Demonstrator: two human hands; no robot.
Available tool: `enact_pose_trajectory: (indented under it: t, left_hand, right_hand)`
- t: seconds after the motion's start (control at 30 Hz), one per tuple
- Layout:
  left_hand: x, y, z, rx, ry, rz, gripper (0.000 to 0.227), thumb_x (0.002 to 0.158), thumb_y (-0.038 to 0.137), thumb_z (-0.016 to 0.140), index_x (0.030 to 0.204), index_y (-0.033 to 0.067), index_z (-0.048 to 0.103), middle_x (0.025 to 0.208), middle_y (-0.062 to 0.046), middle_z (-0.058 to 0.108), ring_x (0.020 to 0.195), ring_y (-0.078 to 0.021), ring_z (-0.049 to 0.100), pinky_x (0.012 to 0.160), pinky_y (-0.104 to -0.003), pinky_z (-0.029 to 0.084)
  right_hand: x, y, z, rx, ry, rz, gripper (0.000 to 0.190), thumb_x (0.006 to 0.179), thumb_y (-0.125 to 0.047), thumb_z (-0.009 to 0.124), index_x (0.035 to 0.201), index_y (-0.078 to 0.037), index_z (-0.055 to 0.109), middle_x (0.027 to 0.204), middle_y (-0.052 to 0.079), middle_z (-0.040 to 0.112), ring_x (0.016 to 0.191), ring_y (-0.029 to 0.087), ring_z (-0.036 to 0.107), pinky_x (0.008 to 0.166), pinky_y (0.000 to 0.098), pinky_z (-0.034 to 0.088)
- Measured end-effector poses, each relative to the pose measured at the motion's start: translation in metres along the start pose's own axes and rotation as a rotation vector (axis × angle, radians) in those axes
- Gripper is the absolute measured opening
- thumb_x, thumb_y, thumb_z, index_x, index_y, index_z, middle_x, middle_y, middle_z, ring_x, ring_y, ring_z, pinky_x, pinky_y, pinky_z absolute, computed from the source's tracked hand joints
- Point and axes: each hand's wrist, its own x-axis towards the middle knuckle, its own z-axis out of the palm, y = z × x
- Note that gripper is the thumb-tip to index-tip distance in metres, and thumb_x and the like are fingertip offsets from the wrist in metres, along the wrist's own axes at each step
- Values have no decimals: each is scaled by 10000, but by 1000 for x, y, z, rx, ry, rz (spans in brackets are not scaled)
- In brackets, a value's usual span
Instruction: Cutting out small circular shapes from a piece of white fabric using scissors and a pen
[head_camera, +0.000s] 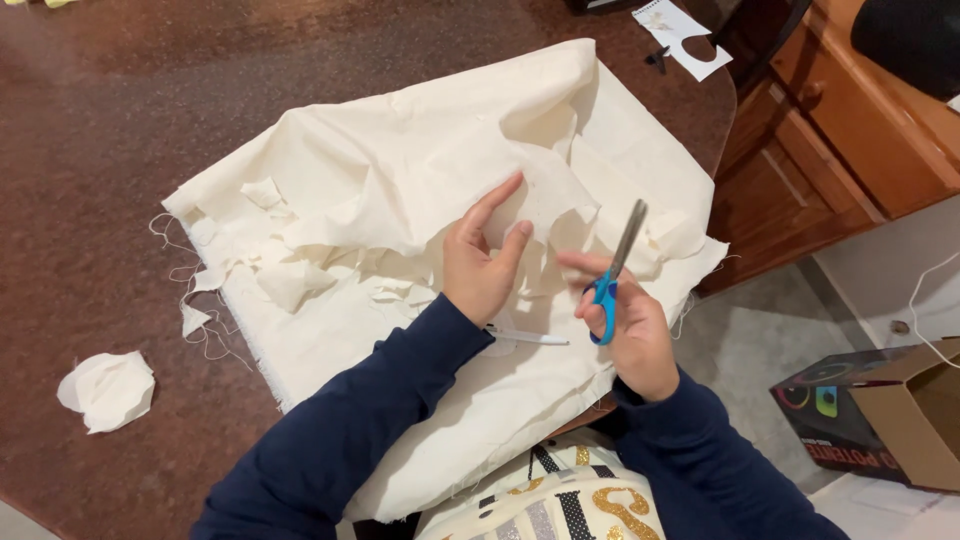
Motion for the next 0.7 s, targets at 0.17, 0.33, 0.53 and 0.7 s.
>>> enact_pose_trajectory:
  t: [0.17, 0.33, 0.53, 0.7]
  left_hand:
    - [-3, 12, 3, 17, -30, 11, 481, 920, -3, 693, 1386, 77, 609, 1383, -116, 643, 1347, -241, 540, 1151, -379, 427]
    - [-2, 19, 5, 37, -35, 18, 483, 912, -1, 698, 1381, 87, 620, 1365, -107, 657, 1333, -236, 556, 1142, -373, 441]
    - [-1, 18, 4, 70, -21, 47, 477, 920, 3, 689, 1386, 61, 607, 1369, -133, 652, 1323, -272, 560, 1122, -387, 449]
    - [-1, 23, 7, 93, -104, 64, 482, 903, -19, 687, 1373, 64, 614, 1353, -146, 661, 1314, -306, 563, 1102, -412, 462]
  right_hand:
    - [22, -5, 7, 116, -45, -69, 406, 942, -400, 693, 1046, -8, 694, 1389, 187, 627, 1087, 156, 613, 1100, 410, 440]
    - [41, 1, 14, 194, -25, -101, 397, 973, -390, 681, 1105, -15, 681, 1110, 95, 699, 1057, 101, 608, 1159, 386, 417]
    - [51, 32, 5, 208, -55, -180, 373, 978, -332, 675, 1048, 34, 677, 1429, 235, 564, 1048, 152, 567, 1118, 401, 409]
    - [49, 29, 5, 147, -125, -186, 349, 980, -318, 659, 880, 16, 654, 1600, 223, 410, 797, 68, 539, 812, 232, 473]
